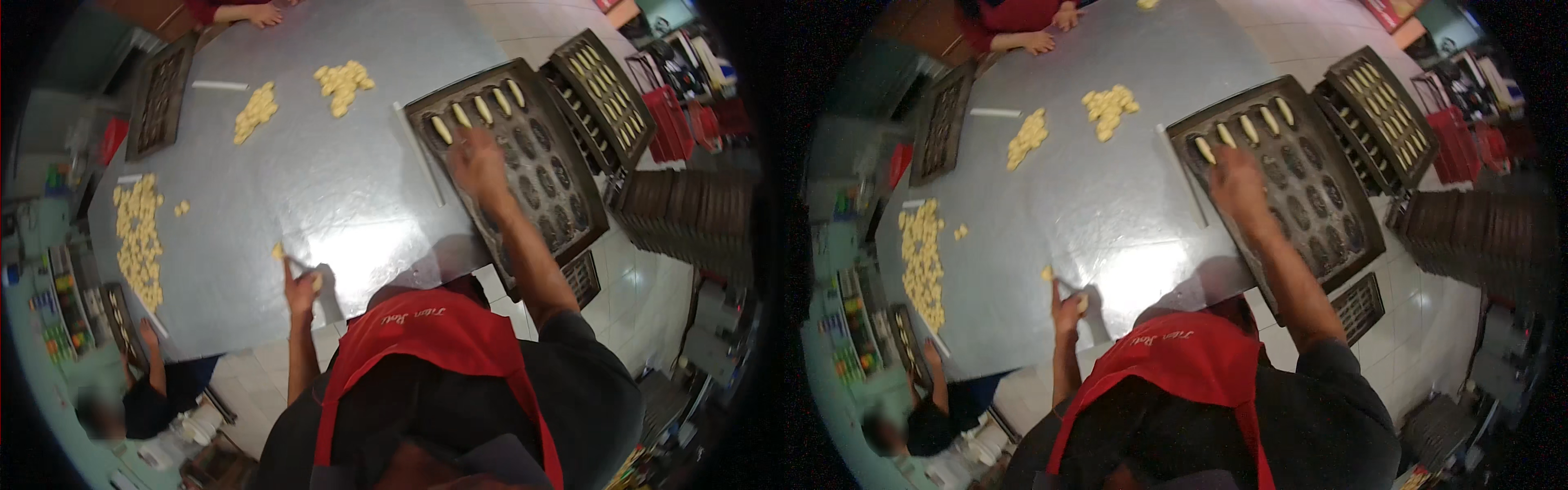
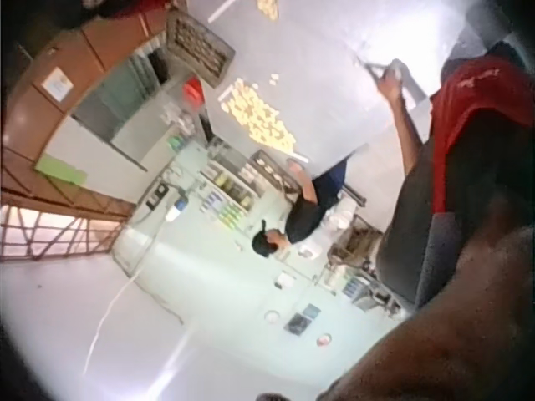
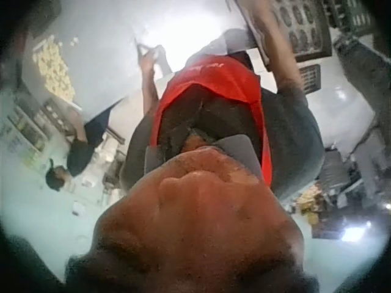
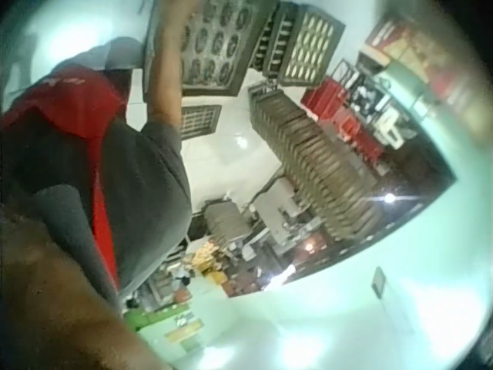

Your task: Manually shaping small portions of dough into rolls and placing them on baking trays, then retrieving more dough from an industrial mixer.

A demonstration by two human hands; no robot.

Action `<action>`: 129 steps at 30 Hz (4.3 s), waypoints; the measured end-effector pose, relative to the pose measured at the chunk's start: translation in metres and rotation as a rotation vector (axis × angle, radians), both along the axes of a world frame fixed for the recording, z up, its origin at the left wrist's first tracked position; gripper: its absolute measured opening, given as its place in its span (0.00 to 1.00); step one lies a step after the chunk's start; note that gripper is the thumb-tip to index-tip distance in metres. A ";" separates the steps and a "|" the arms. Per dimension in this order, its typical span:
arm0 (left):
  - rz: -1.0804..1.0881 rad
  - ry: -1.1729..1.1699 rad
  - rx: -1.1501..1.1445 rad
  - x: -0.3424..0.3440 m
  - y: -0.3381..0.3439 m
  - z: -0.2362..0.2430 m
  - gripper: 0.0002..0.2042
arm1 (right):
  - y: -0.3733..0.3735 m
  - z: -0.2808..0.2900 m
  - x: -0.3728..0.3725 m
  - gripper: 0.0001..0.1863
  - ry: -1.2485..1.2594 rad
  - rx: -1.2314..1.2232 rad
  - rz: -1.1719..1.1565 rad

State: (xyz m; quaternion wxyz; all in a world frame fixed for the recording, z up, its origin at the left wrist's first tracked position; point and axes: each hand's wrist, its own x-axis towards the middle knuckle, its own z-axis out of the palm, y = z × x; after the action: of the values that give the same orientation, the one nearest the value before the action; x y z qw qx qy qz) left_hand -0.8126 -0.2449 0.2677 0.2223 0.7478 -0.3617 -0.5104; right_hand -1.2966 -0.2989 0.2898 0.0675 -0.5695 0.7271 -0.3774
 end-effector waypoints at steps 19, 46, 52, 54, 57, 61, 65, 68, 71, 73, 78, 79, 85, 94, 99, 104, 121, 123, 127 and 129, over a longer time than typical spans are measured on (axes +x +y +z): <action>-0.883 -0.650 -0.933 -0.150 -0.057 -0.011 0.34 | 0.056 -0.057 0.118 0.20 0.099 0.021 0.520; -1.157 -0.539 -0.847 -0.131 0.011 -0.020 0.33 | 0.097 -0.059 0.163 0.31 0.411 0.131 0.410; -1.049 -0.576 -0.909 -0.138 0.012 -0.017 0.30 | 0.105 -0.049 0.162 0.28 0.390 0.138 0.414; -1.116 -0.460 -0.869 -0.126 0.033 -0.013 0.29 | 0.126 -0.050 0.161 0.28 0.415 0.132 0.438; -1.156 -0.466 -0.927 -0.123 0.036 -0.012 0.27 | 0.121 -0.052 0.159 0.25 0.336 0.173 0.457; -1.042 -0.260 -0.854 -0.128 0.022 0.001 0.21 | 0.021 -0.036 0.167 0.26 0.168 0.539 0.435; -0.736 -0.304 -0.893 -0.102 -0.005 -0.003 0.18 | 0.059 -0.062 0.182 0.37 0.162 0.196 0.408; -0.405 -0.515 -0.936 -0.056 -0.031 -0.009 0.19 | 0.117 -0.041 0.183 0.45 0.348 0.287 0.424; -0.442 -0.586 -0.888 -0.050 -0.064 -0.019 0.17 | 0.078 -0.030 0.173 0.46 0.406 0.321 0.362; -0.563 -0.537 -0.765 -0.052 -0.073 -0.021 0.16 | 0.030 -0.032 0.163 0.42 0.377 0.134 0.304; -0.391 -0.282 -0.534 -0.034 -0.065 -0.018 0.13 | 0.079 -0.039 0.172 0.33 0.100 0.216 0.477; -0.257 -0.241 -0.568 -0.026 -0.060 -0.017 0.13 | 0.091 -0.025 0.171 0.31 0.020 0.170 0.488; -0.409 -0.307 -0.682 -0.024 -0.056 -0.001 0.09 | 0.094 -0.031 0.123 0.10 -0.042 0.091 0.344; -0.283 0.127 -0.504 -0.080 -0.051 0.001 0.09 | 0.045 -0.005 -0.020 0.16 -0.007 -0.132 -0.408; -0.388 0.124 -0.411 -0.120 -0.030 -0.024 0.14 | 0.070 -0.026 0.019 0.18 0.163 0.108 -0.224; -0.702 -0.276 -0.803 -0.203 -0.042 -0.021 0.22 | 0.036 -0.042 0.078 0.23 0.114 0.151 -0.043; -1.132 -0.687 -0.903 -0.146 -0.056 -0.023 0.35 | 0.087 -0.050 0.138 0.33 0.051 0.131 0.301; -1.256 -0.575 -0.818 -0.124 -0.014 -0.010 0.35 | 0.129 -0.043 0.152 0.24 -0.002 0.223 0.312; -1.379 -0.456 -0.930 -0.108 0.015 -0.013 0.34 | 0.115 -0.054 0.137 0.17 -0.178 0.178 0.223; -1.346 -0.177 -0.838 -0.112 0.008 -0.020 0.33 | 0.092 -0.040 0.140 0.18 0.067 0.227 -0.009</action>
State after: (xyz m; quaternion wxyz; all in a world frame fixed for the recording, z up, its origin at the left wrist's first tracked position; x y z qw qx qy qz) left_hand -0.9242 -0.2367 0.2477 0.0995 0.2608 -0.9138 -0.2951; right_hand -1.1569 -0.2067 0.2503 0.1056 -0.5669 0.7697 -0.2738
